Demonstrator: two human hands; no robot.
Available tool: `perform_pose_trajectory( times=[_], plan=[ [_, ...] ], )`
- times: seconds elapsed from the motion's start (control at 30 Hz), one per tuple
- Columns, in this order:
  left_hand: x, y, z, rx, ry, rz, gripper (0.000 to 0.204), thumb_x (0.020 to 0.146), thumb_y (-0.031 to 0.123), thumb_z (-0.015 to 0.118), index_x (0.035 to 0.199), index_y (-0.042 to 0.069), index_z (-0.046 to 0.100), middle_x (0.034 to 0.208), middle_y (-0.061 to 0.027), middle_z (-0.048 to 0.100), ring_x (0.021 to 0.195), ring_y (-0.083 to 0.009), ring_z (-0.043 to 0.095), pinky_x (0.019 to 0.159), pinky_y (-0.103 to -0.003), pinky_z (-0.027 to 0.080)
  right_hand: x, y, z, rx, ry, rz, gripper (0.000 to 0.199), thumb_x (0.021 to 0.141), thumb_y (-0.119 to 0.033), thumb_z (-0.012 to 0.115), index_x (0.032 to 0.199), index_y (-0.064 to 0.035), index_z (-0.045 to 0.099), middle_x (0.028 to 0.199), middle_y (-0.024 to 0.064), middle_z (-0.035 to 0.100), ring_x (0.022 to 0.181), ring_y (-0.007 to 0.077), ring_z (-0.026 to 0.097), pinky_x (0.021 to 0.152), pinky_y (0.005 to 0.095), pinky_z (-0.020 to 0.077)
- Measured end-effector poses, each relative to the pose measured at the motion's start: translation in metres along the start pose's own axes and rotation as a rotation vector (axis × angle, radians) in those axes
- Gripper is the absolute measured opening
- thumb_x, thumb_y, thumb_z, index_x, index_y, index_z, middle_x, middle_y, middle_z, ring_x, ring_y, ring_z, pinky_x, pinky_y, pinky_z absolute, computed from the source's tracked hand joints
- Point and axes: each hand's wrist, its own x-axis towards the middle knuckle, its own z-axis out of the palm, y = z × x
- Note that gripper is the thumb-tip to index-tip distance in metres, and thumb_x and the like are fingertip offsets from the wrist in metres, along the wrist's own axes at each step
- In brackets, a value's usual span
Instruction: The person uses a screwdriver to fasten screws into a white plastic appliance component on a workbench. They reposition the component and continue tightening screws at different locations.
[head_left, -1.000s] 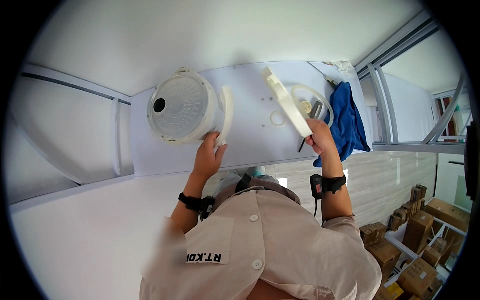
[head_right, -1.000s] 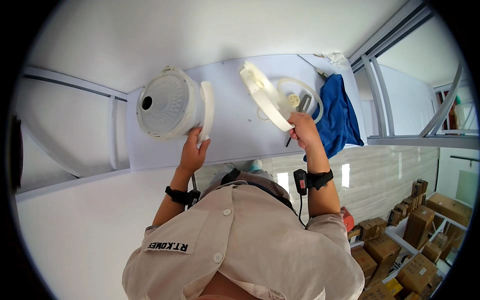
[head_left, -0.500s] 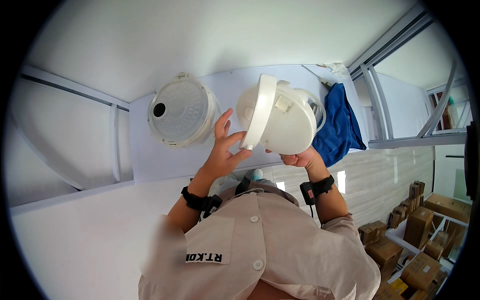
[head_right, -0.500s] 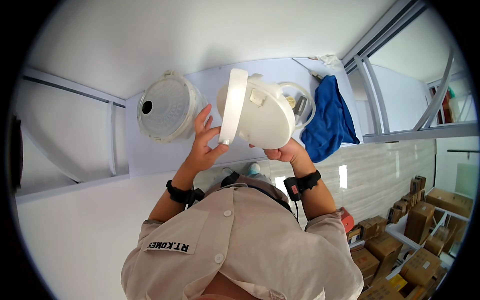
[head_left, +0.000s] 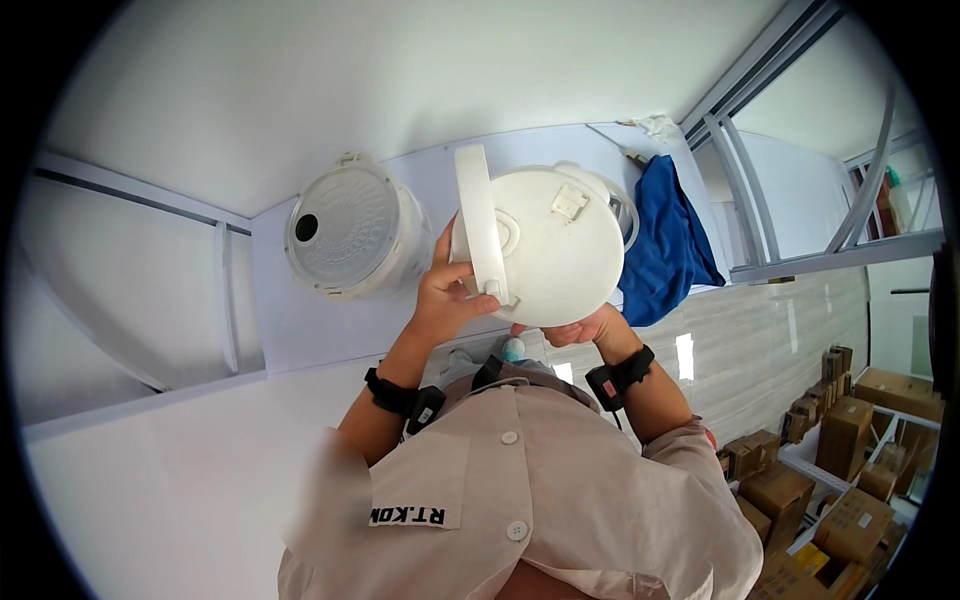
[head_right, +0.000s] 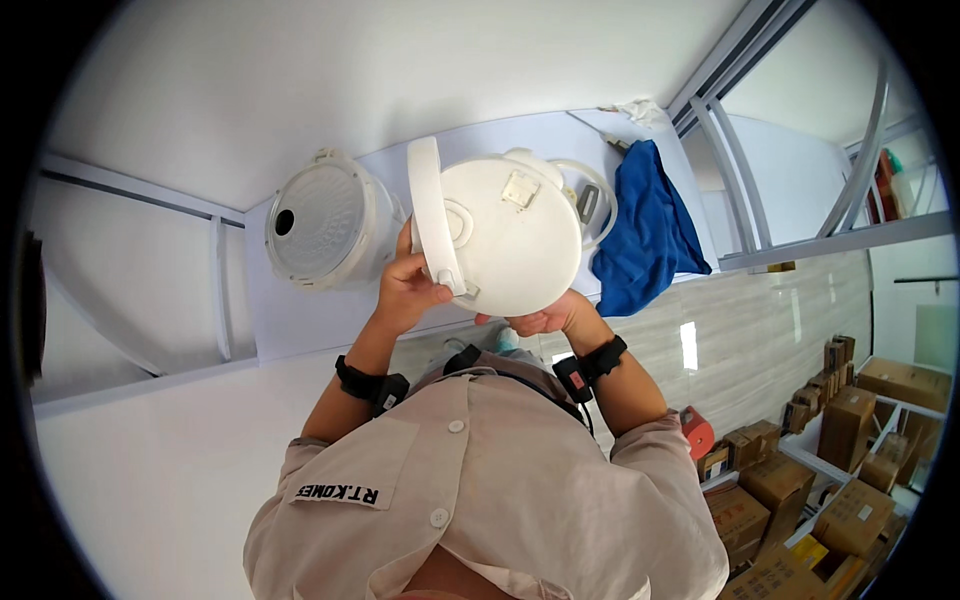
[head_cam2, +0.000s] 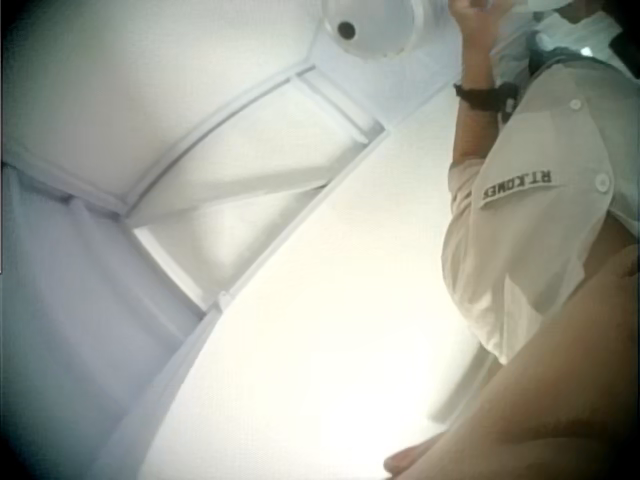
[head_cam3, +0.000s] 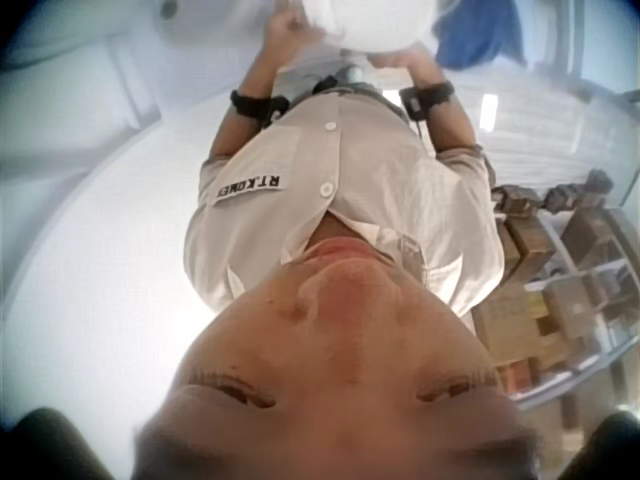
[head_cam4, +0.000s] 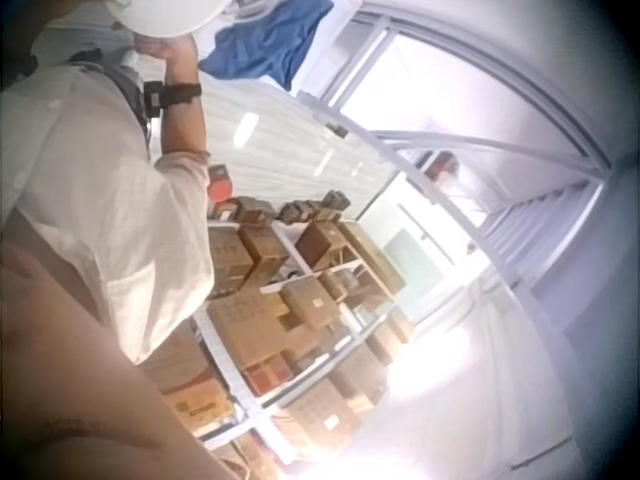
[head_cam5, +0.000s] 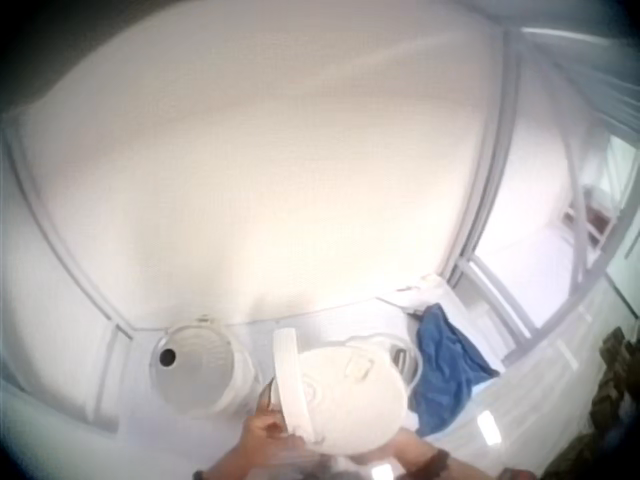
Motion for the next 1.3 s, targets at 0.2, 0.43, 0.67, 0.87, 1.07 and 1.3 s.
perform_pose_trajectory(
  times=[0.2, 0.43, 0.67, 0.87, 1.07, 1.3],
  plan=[
    [-0.001, 0.0, -0.002, 0.1, 0.086, -0.045, 0.049, 0.077, 0.001, 0.094, 0.123, 0.001, 0.08, 0.173, -0.0145, 0.031, 0.16, -0.0337, 0.033, 0.127, -0.049, 0.037, 0.0, -0.004, 0.004, -0.057, 0.566, -0.29, 0.045, 0.113, -0.044, 0.054, 0.12, -0.0033, 0.071, 0.07, 0.0003, 0.063, 0.054, 0.0123, 0.054, 0.05, 0.0258, 0.0419],
    [-0.004, 0.01, 0.001, 0.114, 0.095, -0.131, 0.046, 0.081, 0.001, 0.092, 0.125, -0.002, 0.078, 0.144, -0.0102, 0.06, 0.133, -0.0242, 0.06, 0.112, -0.04, 0.05, -0.016, -0.013, 0.02, -0.266, 1.004, -0.52, 0.03, 0.113, -0.03, 0.055, 0.125, -0.0078, 0.072, 0.093, 0.0064, 0.077, 0.067, 0.0147, 0.064, 0.062, 0.0298, 0.0532],
    [0.004, 0.03, 0.004, 0.125, 0.102, -0.208, 0.052, 0.09, 0.01, 0.089, 0.137, -0.004, 0.071, 0.13, -0.0072, 0.072, 0.117, -0.0182, 0.068, 0.1, -0.033, 0.056, -0.037, -0.03, 0.037, -0.789, 1.085, -1.058, 0.03, 0.107, -0.003, 0.061, 0.137, -0.0017, 0.064, 0.11, 0.0066, 0.071, 0.086, 0.0107, 0.065, 0.075, 0.0271, 0.0546],
    [0.02, 0.057, 0.022, 0.097, 0.095, -0.323, 0.047, 0.084, 0.013, 0.092, 0.127, 0.0, 0.079, 0.128, -0.0084, 0.069, 0.118, -0.0193, 0.065, 0.097, -0.036, 0.054, -0.059, -0.038, 0.076, -1.226, 1.392, -1.174, 0.039, 0.099, 0.002, 0.066, 0.138, -0.002, 0.062, 0.114, 0.0074, 0.065, 0.083, 0.0129, 0.061, 0.076, 0.0272, 0.0534],
    [0.028, 0.065, 0.033, 0.477, -0.074, -0.258, 0.045, 0.078, 0.019, 0.097, 0.118, 0.004, 0.083, 0.113, -0.0081, 0.065, 0.106, -0.021, 0.063, 0.091, -0.037, 0.053, -0.057, -0.033, 0.116, -1.71, 1.156, -1.178, 0.051, 0.086, 0.002, 0.073, 0.135, -0.0102, 0.07, 0.126, 0.0147, 0.066, 0.105, 0.0332, 0.068, 0.089, 0.0392, 0.0556],
    [0.034, 0.063, 0.033, 0.587, -0.308, -0.324, 0.049, 0.077, 0.026, 0.099, 0.115, 0.002, 0.08, 0.111, -0.0103, 0.065, 0.104, -0.0238, 0.063, 0.092, -0.037, 0.052, -0.041, -0.033, 0.158, -2.278, 0.865, -1.026, 0.055, 0.077, 0.003, 0.073, 0.125, -0.0222, 0.08, 0.143, 0.0069, 0.065, 0.133, 0.0335, 0.059, 0.113, 0.0512, 0.0465]
  ],
)
